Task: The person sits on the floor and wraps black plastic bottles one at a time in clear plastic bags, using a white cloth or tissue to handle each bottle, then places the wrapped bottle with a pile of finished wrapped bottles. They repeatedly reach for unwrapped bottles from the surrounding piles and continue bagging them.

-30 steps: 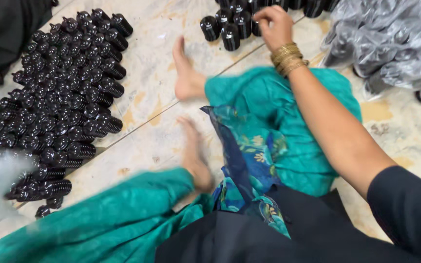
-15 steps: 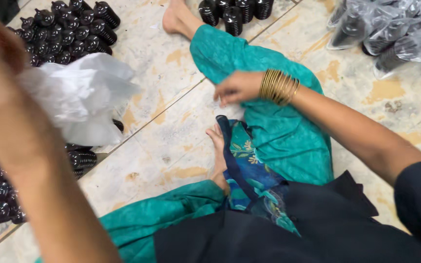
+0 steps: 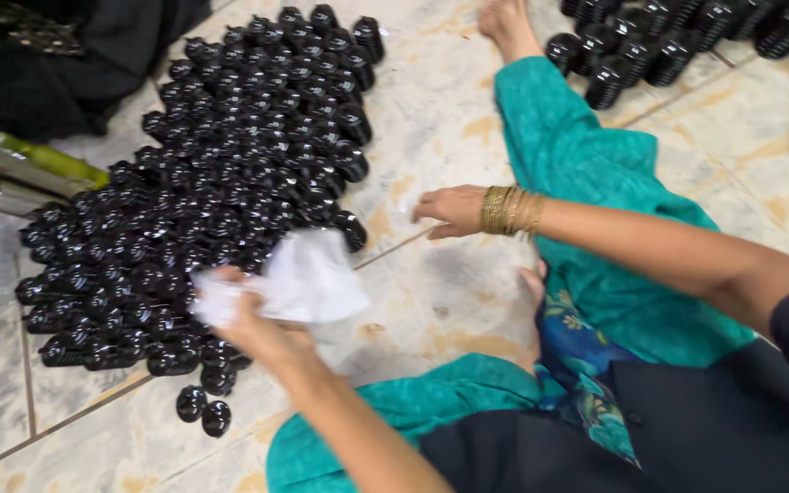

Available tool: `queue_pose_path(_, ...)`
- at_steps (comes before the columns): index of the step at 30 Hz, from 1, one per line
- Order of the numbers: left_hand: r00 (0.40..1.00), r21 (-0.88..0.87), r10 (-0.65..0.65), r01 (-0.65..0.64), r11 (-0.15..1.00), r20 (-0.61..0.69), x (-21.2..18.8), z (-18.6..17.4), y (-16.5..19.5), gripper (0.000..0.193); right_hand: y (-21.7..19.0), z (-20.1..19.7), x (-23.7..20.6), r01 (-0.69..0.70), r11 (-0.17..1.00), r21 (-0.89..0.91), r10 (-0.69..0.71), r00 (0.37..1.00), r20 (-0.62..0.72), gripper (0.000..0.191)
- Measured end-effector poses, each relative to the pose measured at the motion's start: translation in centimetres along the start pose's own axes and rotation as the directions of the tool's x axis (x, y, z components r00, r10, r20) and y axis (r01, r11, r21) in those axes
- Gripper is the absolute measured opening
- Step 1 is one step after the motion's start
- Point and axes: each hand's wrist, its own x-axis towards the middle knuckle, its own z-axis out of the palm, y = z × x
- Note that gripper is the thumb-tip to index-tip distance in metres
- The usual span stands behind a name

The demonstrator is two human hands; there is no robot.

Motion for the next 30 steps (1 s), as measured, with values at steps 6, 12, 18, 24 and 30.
queue_pose_path(6,0.947,-0.152,-0.313,0.300,0.942,-0.067,-1.7,-3.9,-10.6,0.057,-4.5,1.2,13.1,0.051,0.997,-0.059,-0.063,0.972,-0.224,0.055)
queue_pose_path(12,0.890,-0.221,-0.455,0.442,0.870,-0.011,-2.3,-4.6,-13.7,0.050,-4.2,4.7,15.4,0.074,0.997,0.011,-0.072,0.986,-0.148,0.056)
queue_pose_path(18,0.840,-0.161,-0.538,0.541,0.825,0.070,-3.9,-1.6,-14.2,0.042,-2.3,4.0,9.1,0.077,0.990,0.122,-0.071,0.996,-0.052,0.037)
queue_pose_path(24,0.822,0.111,-0.537,0.526,0.843,0.189,-4.9,0.9,-14.0,0.040,-2.2,-1.3,5.1,-0.026,0.941,0.337,0.104,0.971,-0.215,0.037)
queue_pose_path(30,0.805,0.255,-0.517,0.455,0.853,0.291,-5.8,2.7,-14.4,0.050,-3.0,-0.9,4.4,-0.027,0.891,0.453,0.093,0.988,-0.125,0.026)
